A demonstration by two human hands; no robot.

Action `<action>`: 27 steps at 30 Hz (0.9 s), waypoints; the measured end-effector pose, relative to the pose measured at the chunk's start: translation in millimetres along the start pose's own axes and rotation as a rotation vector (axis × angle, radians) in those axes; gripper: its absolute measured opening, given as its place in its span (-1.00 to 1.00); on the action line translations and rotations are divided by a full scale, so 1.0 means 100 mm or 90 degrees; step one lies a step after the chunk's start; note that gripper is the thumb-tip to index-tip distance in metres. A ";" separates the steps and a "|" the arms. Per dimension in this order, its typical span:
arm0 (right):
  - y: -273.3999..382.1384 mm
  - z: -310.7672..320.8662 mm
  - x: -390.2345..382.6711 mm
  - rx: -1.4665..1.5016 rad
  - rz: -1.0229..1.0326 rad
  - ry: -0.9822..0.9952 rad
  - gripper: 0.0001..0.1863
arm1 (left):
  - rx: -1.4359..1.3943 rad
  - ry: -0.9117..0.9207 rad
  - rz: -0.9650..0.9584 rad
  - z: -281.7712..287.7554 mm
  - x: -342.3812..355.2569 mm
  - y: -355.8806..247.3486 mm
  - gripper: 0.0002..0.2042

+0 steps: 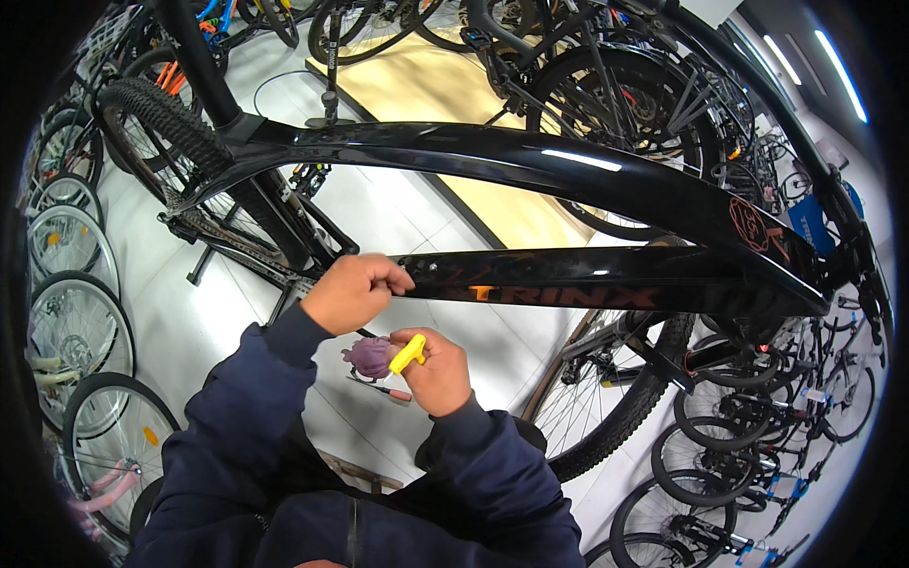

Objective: The person uses a yellow-handled screwdriver to tighten screws on the down tube of a black bicycle frame. They repeatedly insert the screwdriver, turn it clockwise, and reposition to work on different fasteners along the frame.

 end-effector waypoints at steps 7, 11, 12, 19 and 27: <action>-0.08 -0.06 0.03 -0.079 0.075 0.026 -0.76 | 0.104 0.159 -0.086 -0.17 -0.36 -0.24 -0.66; -0.08 -0.07 0.03 -0.100 0.092 0.037 -0.77 | 0.121 0.070 -0.184 -0.04 -0.35 -0.37 -0.72; -0.03 -0.06 0.04 -0.087 0.125 0.028 -0.77 | 0.064 0.061 -0.045 0.05 -0.32 -0.23 -0.76; 0.06 -0.10 -0.01 0.042 0.165 0.033 -0.74 | -0.468 -0.213 0.177 0.74 -0.04 0.10 -0.82; 0.04 -0.11 0.00 -0.079 0.139 0.072 -0.77 | -0.514 -0.304 0.153 0.74 0.09 0.10 -0.78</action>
Point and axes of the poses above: each hand's wrist, its own x-axis towards the middle knuckle, its own z-axis out of the back of the hand, y = z × x, the point moved 8 cm from there along x, towards the middle knuckle, and after that the axes turned 15 degrees about -y, right-handed, at the moved point
